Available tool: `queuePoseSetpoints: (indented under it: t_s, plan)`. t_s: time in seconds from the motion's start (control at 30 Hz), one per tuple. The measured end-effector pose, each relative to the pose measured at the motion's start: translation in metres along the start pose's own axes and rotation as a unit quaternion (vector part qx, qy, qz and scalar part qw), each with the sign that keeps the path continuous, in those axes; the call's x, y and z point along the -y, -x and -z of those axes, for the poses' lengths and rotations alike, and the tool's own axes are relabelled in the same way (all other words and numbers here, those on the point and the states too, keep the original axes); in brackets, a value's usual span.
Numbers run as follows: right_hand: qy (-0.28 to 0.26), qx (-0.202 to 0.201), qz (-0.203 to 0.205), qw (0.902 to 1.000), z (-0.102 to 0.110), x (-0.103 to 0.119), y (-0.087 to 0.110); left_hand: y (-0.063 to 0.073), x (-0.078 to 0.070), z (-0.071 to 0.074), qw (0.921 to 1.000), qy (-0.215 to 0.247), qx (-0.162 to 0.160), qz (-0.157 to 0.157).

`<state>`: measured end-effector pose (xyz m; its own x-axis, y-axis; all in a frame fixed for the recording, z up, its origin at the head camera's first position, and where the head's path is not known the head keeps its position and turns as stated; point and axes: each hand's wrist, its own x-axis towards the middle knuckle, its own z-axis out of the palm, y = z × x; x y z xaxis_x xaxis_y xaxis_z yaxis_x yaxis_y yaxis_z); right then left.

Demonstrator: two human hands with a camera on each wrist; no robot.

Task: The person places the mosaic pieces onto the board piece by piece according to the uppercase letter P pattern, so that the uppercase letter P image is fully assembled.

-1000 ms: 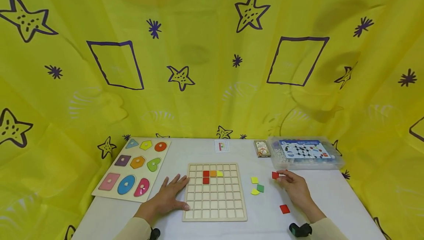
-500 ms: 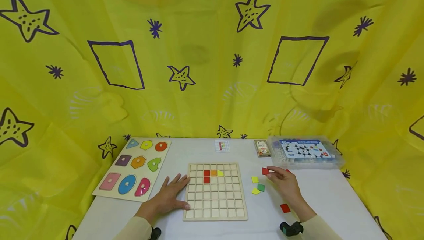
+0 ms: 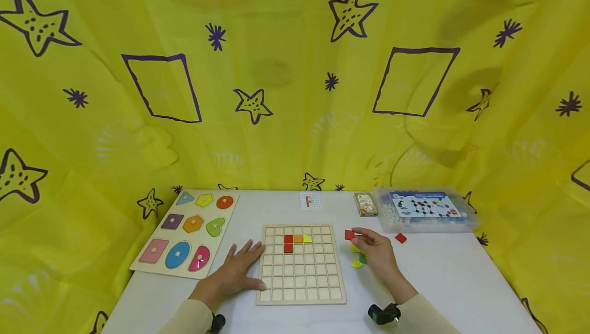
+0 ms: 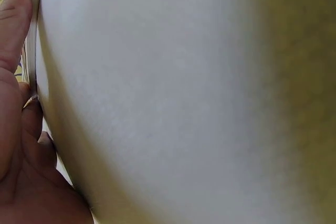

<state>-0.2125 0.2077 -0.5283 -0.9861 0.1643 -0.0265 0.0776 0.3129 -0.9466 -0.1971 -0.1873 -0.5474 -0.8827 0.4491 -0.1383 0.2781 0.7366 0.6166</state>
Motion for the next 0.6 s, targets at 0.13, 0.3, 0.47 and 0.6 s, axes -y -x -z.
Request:
queuePoseSetpoints:
  t_s: [0.13, 0.3, 0.47, 0.6]
  plan:
    - [-0.020, 0.004, 0.002, 0.9998, -0.015, 0.002, 0.000, -0.001, 0.000, 0.000, 1.0000, -0.003, 0.000, -0.001]
    - [-0.032, 0.013, 0.009, 0.9994, -0.030, 0.004, 0.002, -0.002, 0.001, -0.001, 1.0000, -0.003, -0.001, -0.002]
    - [-0.042, 0.025, 0.014, 0.9987, -0.042, 0.004, 0.004, -0.003, 0.002, -0.002, 1.0000, -0.003, -0.001, 0.001]
    - [-0.041, 0.026, 0.018, 0.9987, -0.052, 0.006, 0.006, -0.003, 0.002, -0.002, 1.0000, -0.002, -0.002, 0.001]
